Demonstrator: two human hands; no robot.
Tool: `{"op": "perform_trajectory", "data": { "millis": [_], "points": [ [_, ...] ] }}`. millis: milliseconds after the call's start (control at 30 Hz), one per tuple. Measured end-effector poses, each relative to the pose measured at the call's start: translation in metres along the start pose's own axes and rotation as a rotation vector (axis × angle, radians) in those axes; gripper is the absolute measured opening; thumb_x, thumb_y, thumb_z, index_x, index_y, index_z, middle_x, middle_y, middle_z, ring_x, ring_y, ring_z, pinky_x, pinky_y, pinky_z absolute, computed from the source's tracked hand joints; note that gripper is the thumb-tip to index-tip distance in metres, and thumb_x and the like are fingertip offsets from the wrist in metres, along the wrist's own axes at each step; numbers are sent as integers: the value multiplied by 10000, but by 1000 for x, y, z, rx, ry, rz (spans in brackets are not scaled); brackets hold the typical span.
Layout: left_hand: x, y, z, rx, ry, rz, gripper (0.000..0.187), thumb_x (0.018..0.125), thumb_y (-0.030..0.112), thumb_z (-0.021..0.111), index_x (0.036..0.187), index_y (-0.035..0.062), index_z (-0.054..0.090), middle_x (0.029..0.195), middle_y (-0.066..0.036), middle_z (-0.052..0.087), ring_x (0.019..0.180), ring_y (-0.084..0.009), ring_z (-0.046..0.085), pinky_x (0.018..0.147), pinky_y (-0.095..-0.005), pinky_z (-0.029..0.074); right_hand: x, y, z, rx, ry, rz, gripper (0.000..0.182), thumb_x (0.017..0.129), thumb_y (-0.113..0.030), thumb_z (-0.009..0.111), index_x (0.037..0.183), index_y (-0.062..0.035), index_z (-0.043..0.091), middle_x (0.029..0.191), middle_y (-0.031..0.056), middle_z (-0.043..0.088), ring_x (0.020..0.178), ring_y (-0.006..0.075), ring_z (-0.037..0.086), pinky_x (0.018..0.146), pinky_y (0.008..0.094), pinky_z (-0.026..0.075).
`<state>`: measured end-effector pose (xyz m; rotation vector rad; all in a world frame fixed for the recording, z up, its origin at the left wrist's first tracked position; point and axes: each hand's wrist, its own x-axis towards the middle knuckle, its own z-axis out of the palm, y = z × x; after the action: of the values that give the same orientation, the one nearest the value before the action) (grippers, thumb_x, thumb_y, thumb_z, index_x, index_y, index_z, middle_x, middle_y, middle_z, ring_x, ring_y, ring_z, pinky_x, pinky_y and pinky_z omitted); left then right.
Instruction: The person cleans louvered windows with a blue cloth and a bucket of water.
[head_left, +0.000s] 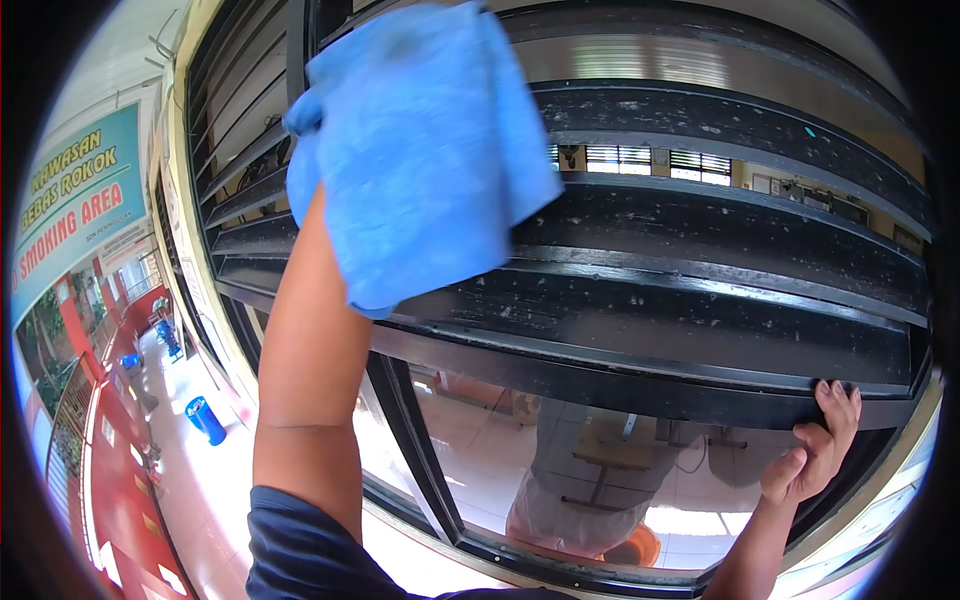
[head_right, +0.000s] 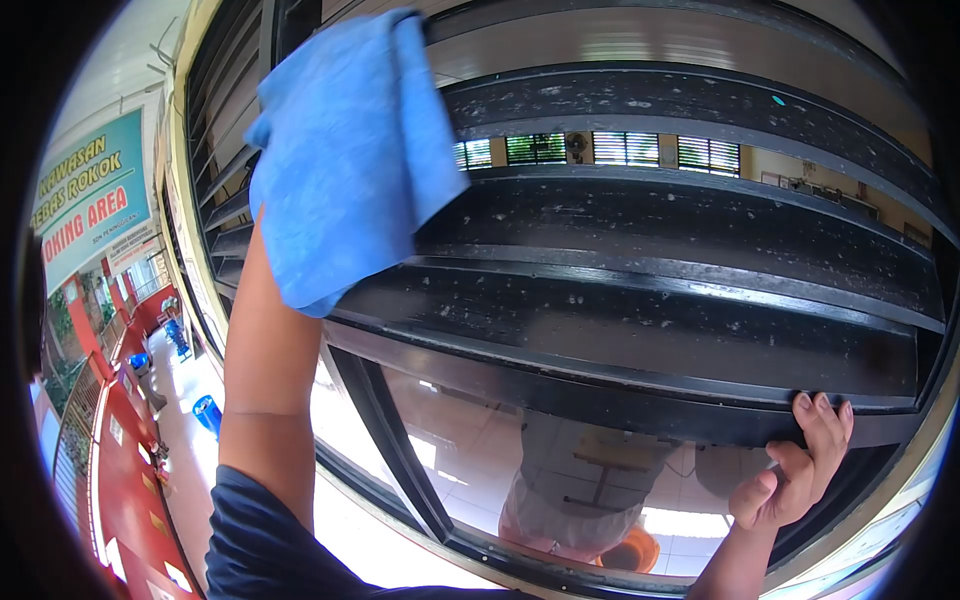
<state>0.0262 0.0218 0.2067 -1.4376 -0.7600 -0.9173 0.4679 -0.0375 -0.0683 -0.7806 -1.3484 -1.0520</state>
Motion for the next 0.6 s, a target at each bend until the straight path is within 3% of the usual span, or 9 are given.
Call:
{"op": "perform_trajectory", "data": {
  "millis": [233,400,600],
  "points": [
    [33,37,15,-38,67,71,262,895,209,621,1107,73,691,1106,-173,704,1049,-318,684,877,-409,528,3,-9,-20,34,-178,42,489,1042,-481,371,816,-66,499,1330,224,613,1321,419,531,1165,651,239],
    [43,49,16,-72,72,101,250,894,214,616,1086,77,700,1089,-172,710,1037,-320,689,864,-415,531,1,-6,-22,-17,-217,69,512,1013,-563,374,838,-117,553,1384,180,601,1370,403,493,1170,667,217],
    [22,3,-5,-22,-12,66,240,893,219,609,1060,81,712,1069,-170,717,1023,-323,695,848,-421,535,4,-6,-29,-16,-287,62,518,1003,-587,378,846,-129,562,1411,177,585,1387,400,476,1175,675,190]
  ]
}}
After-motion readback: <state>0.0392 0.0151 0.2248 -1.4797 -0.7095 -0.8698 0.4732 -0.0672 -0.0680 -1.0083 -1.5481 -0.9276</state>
